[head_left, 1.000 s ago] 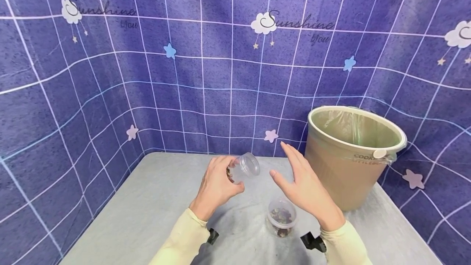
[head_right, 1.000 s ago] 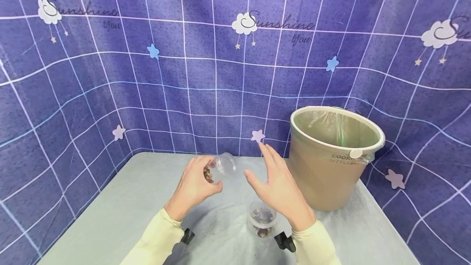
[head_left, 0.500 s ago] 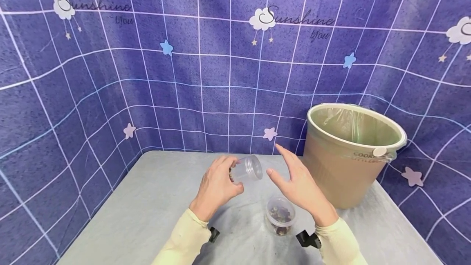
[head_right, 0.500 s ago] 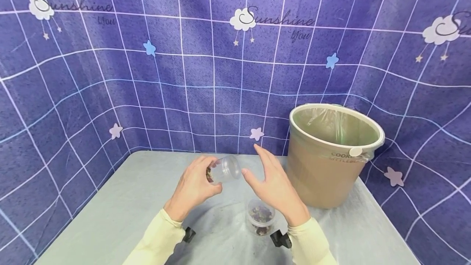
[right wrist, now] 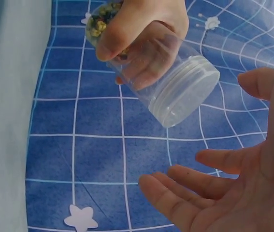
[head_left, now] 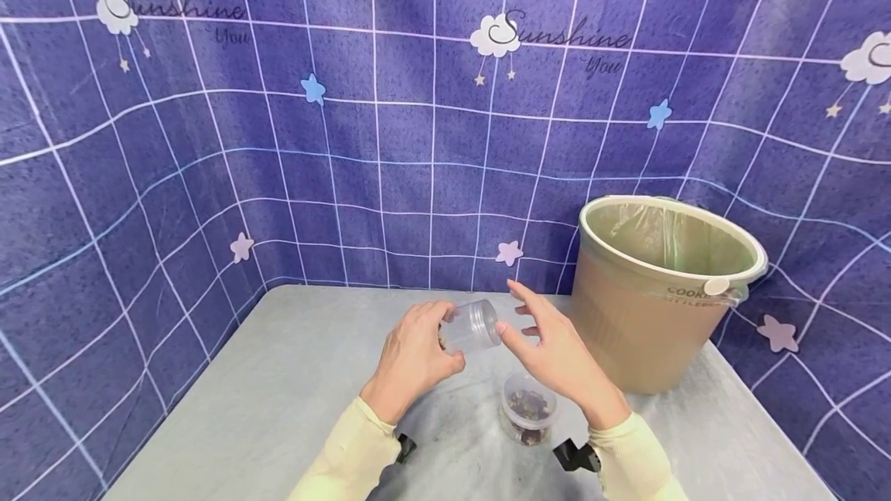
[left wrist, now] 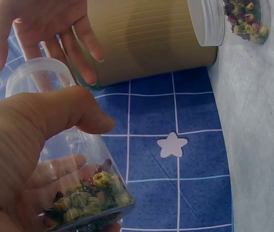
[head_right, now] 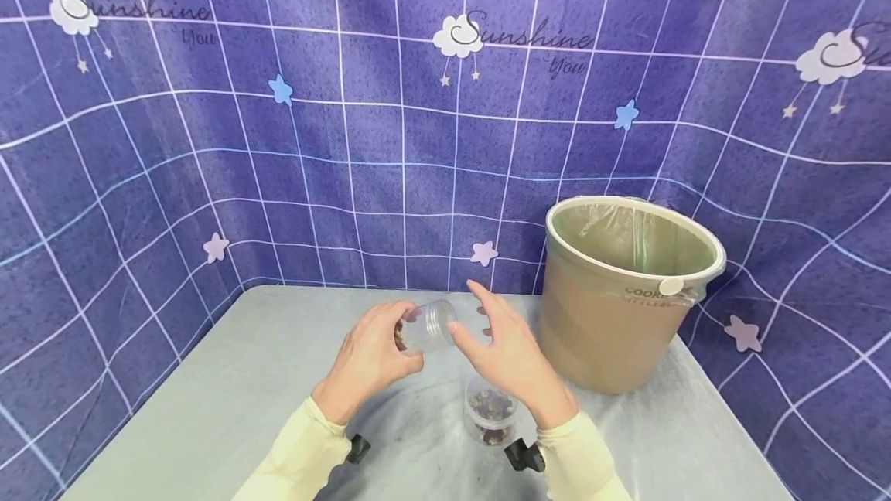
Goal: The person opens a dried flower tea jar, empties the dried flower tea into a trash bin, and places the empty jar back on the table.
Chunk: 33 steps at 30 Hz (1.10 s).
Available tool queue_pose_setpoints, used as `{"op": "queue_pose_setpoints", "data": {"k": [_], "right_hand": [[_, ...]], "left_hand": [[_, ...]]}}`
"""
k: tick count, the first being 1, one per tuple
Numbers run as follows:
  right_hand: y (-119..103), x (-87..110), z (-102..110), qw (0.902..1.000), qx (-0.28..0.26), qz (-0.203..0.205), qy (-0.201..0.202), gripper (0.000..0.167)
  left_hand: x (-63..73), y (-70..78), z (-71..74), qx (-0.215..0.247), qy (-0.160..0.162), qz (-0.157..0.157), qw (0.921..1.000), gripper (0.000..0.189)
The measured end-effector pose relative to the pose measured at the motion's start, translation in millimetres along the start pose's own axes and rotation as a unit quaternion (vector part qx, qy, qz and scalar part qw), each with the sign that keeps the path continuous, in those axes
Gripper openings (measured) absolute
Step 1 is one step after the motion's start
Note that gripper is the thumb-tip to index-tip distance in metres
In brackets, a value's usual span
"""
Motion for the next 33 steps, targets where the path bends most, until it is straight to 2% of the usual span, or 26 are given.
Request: {"op": "queue_pose_setpoints", "data": {"k": [8,16,24,29,33], "right_hand": [[-2.6,3.5,-8.2,0.9995,-0.012,-0.025,-0.012,0.056],[-7.5,5.1,-13.6,0.9993,-0.008,-0.035,0.011,0.044],[-6.6,8.4,-14.4,0.9934,-0.048,-0.104,0.005,0.037],[-5.9,7.7,-16.9,0.9904,-0.067,-0.121,0.004,0.039],[-5.5,6.7,-19.4,0.9911,-0.059,-0.119,0.014,0.035]], "left_hand": [[6.8,6.0,-0.8,-0.003,-0.002,-0.002,1.0000,0.048],[7.2,10.6,-3.6,-0.005,0.015,-0.025,0.9996,0.048],[12.7,14.6,-6.9,-0.003,0.020,-0.037,0.9991,0.046],[12.2,15.6,-5.1,-0.003,0.030,-0.045,0.9986,0.047],[12.0,15.8,-4.0,-0.009,0.036,-0.053,0.9979,0.047]]}}
Point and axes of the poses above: each hand's wrist, its own x-axis away from the middle knuckle, its own z-axis out of the back of the hand, y = z × x, the point moved 2 cm from there along -x, towards the middle knuckle, and after that the axes turned 11 degrees about y, right-handed, at the moved point
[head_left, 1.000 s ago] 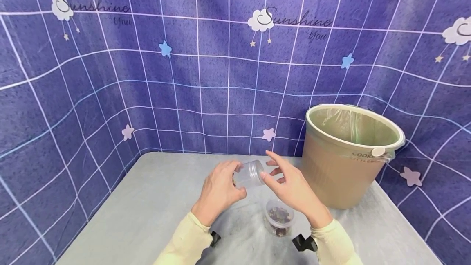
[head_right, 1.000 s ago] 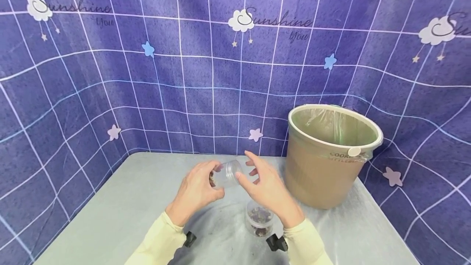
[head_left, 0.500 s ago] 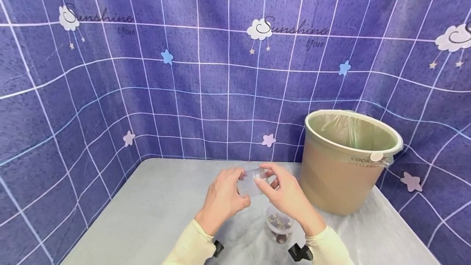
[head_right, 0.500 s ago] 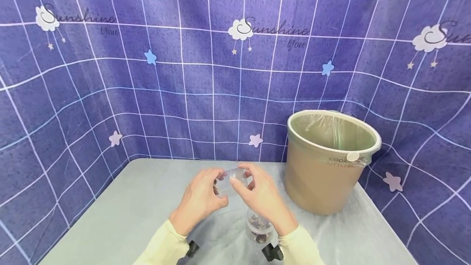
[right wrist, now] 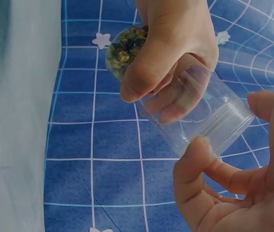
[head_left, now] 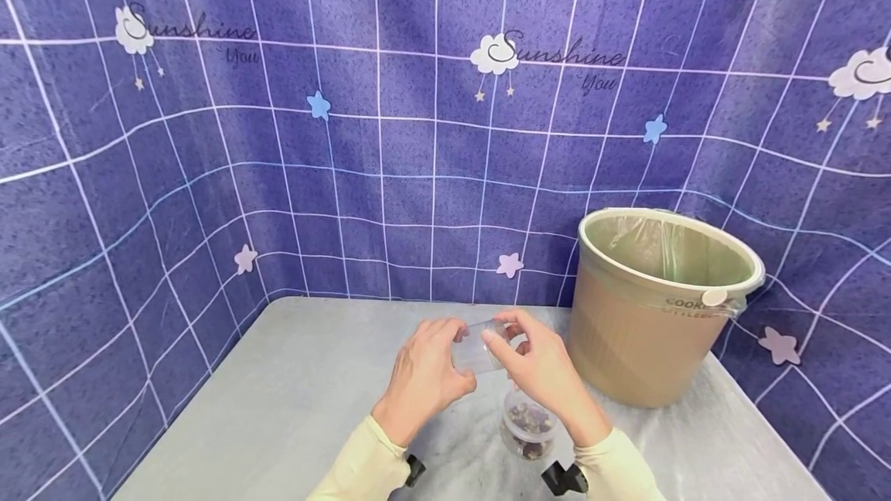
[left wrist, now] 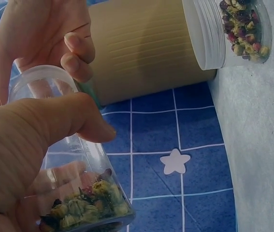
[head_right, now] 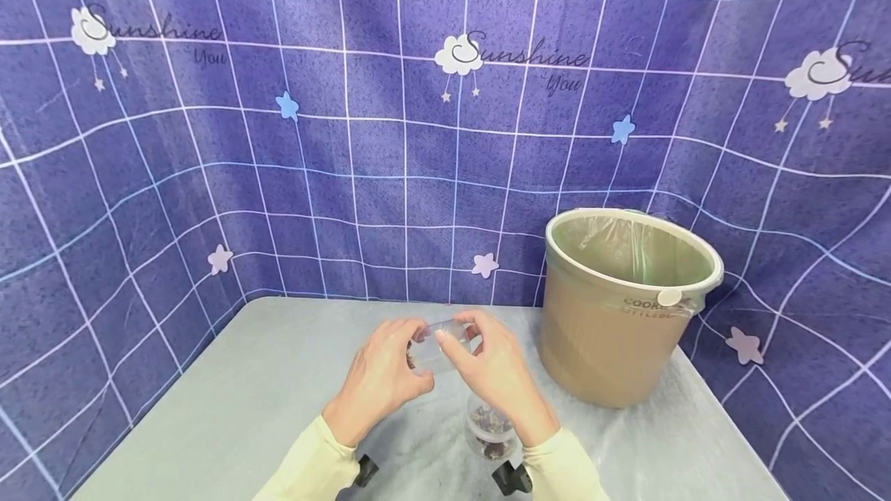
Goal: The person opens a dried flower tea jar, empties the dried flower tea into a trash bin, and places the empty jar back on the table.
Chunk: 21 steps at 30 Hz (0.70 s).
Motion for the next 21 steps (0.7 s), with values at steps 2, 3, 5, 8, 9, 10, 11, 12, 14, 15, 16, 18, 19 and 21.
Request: {"op": "queue_pose_setpoints", "data": {"k": [2,3,5,8,9,10,11,12,14,15,16,18,19,21], "right_hand": [[0.0,-0.4,-0.7,0.9999,0.011,0.007,0.010,0.034],[0.1,-0.6,-1.1,0.9997,0.017,0.010,0.014,0.034],[-0.1,-1.0,-1.9,0.9993,0.027,0.016,0.022,0.033],[-0.6,-1.2,-3.1,0.9990,0.031,0.019,0.026,0.033],[-0.5,-1.3,-3.4,0.9990,0.031,0.020,0.027,0.033],[-0.8,-1.4,-3.6,0.9989,0.031,0.022,0.028,0.032],[-0.8,-1.5,-3.9,0.9988,0.031,0.023,0.028,0.032],[-1.1,-1.6,-4.0,0.9988,0.031,0.024,0.028,0.032],[-1.2,-1.6,-4.4,0.9988,0.031,0.026,0.028,0.031],[-1.3,-1.6,-4.6,0.9987,0.031,0.028,0.028,0.030],[-1.6,-1.6,-4.8,0.9987,0.031,0.030,0.028,0.031],[-1.6,-1.4,-5.4,0.9987,0.029,0.034,0.026,0.031],[-1.1,-1.3,-5.9,0.9987,0.029,0.035,0.025,0.031],[-0.3,-0.9,-6.7,0.9987,0.028,0.036,0.023,0.032]], "left_hand": [[-0.2,0.0,0.4,-0.002,0.002,-0.003,1.0000,0.047],[-0.4,-0.1,0.5,-0.003,0.003,-0.003,1.0000,0.048],[-0.7,-0.2,0.8,-0.003,0.003,-0.002,1.0000,0.048],[-1.1,-0.4,1.1,-0.005,0.001,0.001,1.0000,0.048],[-1.3,-0.5,1.2,-0.007,0.001,0.001,1.0000,0.048],[-1.4,-0.5,1.3,-0.008,0.000,0.001,1.0000,0.048],[-1.5,-0.6,1.3,-0.009,-0.001,0.001,1.0000,0.048],[-1.7,-0.7,1.4,-0.011,-0.001,0.001,0.9999,0.047],[-1.9,-0.9,1.5,-0.012,-0.003,0.002,0.9999,0.047],[-1.9,-1.0,1.6,-0.013,-0.004,0.003,0.9999,0.047],[-1.9,-1.1,1.7,-0.013,-0.005,0.004,0.9999,0.047],[-1.7,-1.3,1.7,-0.013,-0.008,0.005,0.9999,0.047],[-1.5,-1.4,1.7,-0.014,-0.009,0.006,0.9998,0.047],[-0.9,-2.0,1.5,-0.016,-0.014,0.008,0.9997,0.047]]}}
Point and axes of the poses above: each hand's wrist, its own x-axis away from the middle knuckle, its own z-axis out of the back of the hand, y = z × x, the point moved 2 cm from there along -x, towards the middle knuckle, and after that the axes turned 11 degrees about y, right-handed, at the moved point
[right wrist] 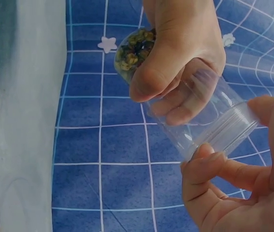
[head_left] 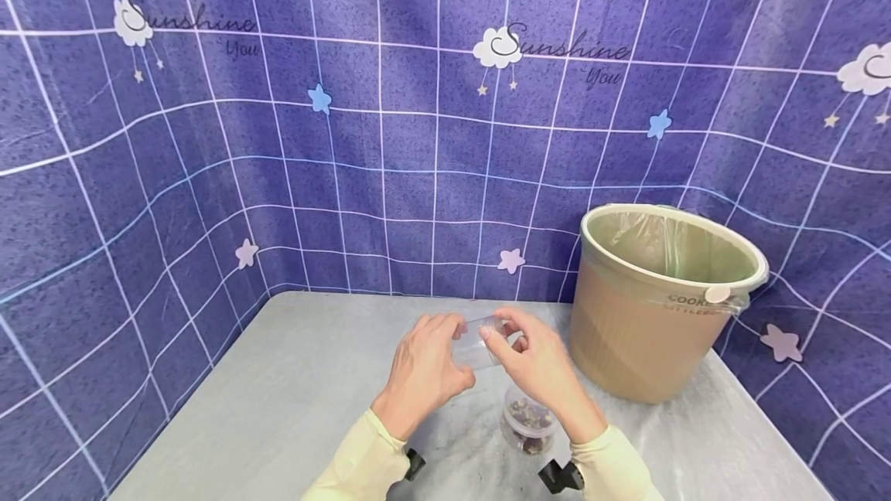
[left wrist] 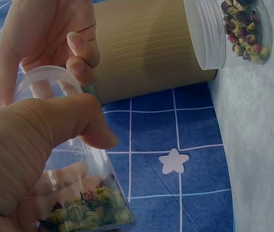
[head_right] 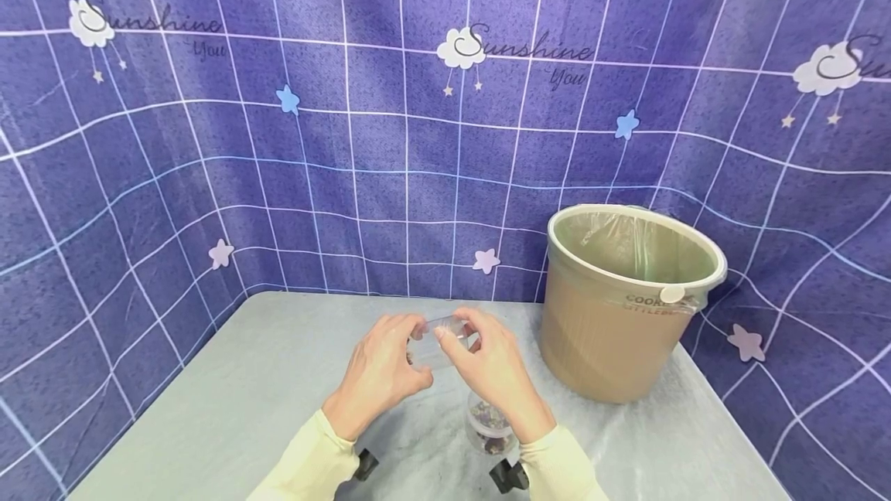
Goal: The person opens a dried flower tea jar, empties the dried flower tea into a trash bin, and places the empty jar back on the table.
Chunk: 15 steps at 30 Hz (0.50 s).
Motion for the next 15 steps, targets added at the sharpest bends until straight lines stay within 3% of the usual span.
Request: {"op": "queue_pose_setpoints", "data": {"k": [6,15], "right_hand": [[3.3,0.1,-2.3,0.9999,-0.005,0.005,-0.008,0.039],[6.0,-0.6,-3.4,0.9995,-0.001,0.028,-0.011,0.033]], "left_hand": [[0.8,-1.7,-0.8,-0.010,-0.007,0.003,0.9999,0.048],[0.4,-3.2,-2.6,-0.015,-0.016,0.009,0.9997,0.049]]}}
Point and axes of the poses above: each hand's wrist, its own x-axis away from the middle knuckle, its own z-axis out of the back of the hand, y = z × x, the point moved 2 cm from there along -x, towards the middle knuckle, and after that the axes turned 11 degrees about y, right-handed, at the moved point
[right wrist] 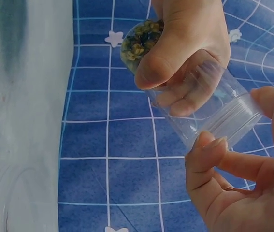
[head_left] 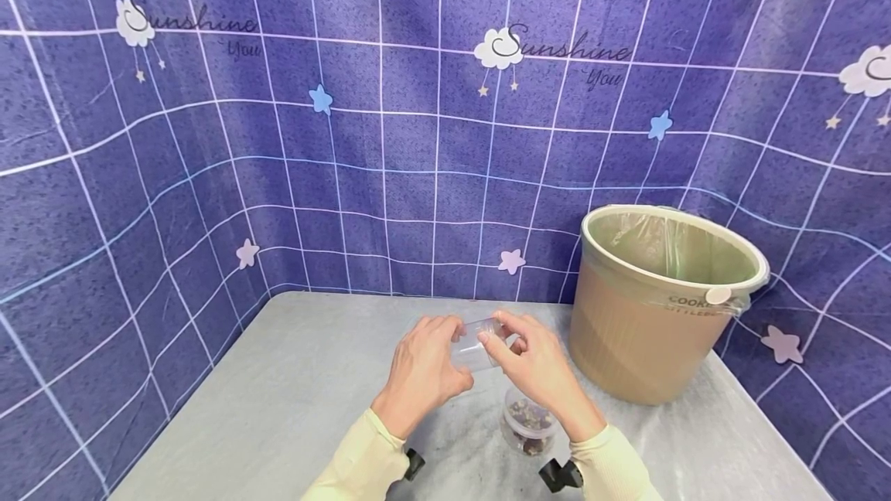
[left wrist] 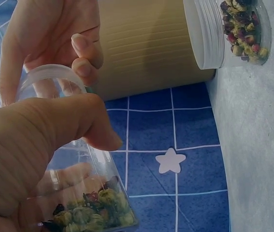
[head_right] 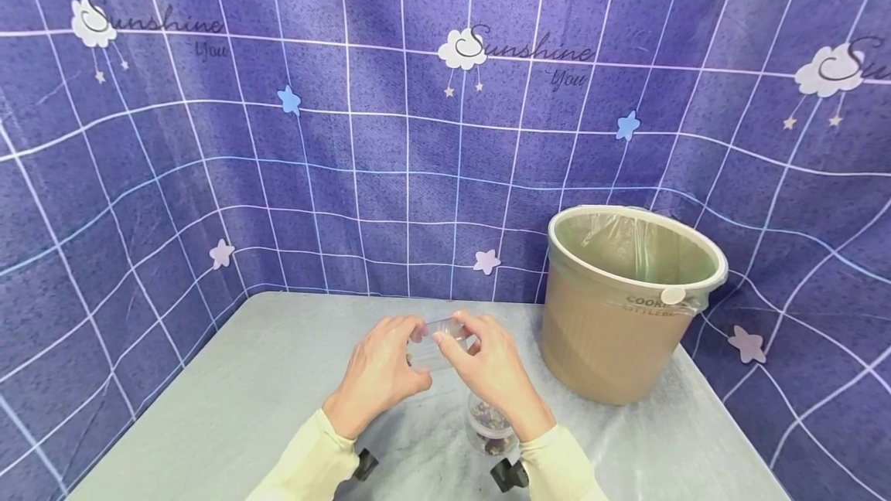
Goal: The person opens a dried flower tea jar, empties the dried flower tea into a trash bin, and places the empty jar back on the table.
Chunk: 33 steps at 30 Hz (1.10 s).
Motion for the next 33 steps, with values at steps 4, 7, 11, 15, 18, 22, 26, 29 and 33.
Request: {"op": "queue_pose_setpoints", "data": {"k": [4,7,11,15,18,22,26,29,33], "right_hand": [[1.5,0.1,-0.1,1.0000,0.000,-0.001,0.001,0.037],[2.1,0.1,0.2,1.0000,0.000,0.002,0.001,0.041],[3.1,0.2,0.3,1.0000,-0.002,0.007,0.000,0.041],[4.0,0.2,0.0,0.9999,-0.011,0.010,-0.003,0.041],[4.3,0.2,-0.2,0.9998,-0.016,0.014,-0.004,0.040],[4.7,-0.1,-0.4,0.9997,-0.013,0.022,-0.004,0.038],[5.2,-0.2,-1.0,0.9996,-0.009,0.026,-0.003,0.037],[5.0,0.0,-1.0,0.9992,-0.005,0.040,0.000,0.038],[4.2,0.3,-0.4,0.9965,0.003,0.083,0.005,0.037]], "left_hand": [[-0.1,0.0,-0.2,0.003,-0.004,0.002,1.0000,0.049],[-0.1,-0.2,-0.6,0.004,-0.006,0.002,1.0000,0.049],[0.0,-0.2,-0.7,0.002,-0.005,0.001,1.0000,0.050],[-0.1,0.1,-0.2,0.000,-0.005,0.000,1.0000,0.051],[-0.2,0.0,0.2,-0.002,-0.007,0.001,1.0000,0.051],[-0.5,-0.4,0.2,-0.005,-0.011,0.002,0.9999,0.051],[-0.7,-0.9,0.1,-0.005,-0.017,0.002,0.9998,0.050],[-0.7,-1.1,0.0,0.000,-0.022,0.005,0.9997,0.050],[0.0,-1.8,-0.3,0.014,-0.033,0.014,0.9993,0.050]]}}
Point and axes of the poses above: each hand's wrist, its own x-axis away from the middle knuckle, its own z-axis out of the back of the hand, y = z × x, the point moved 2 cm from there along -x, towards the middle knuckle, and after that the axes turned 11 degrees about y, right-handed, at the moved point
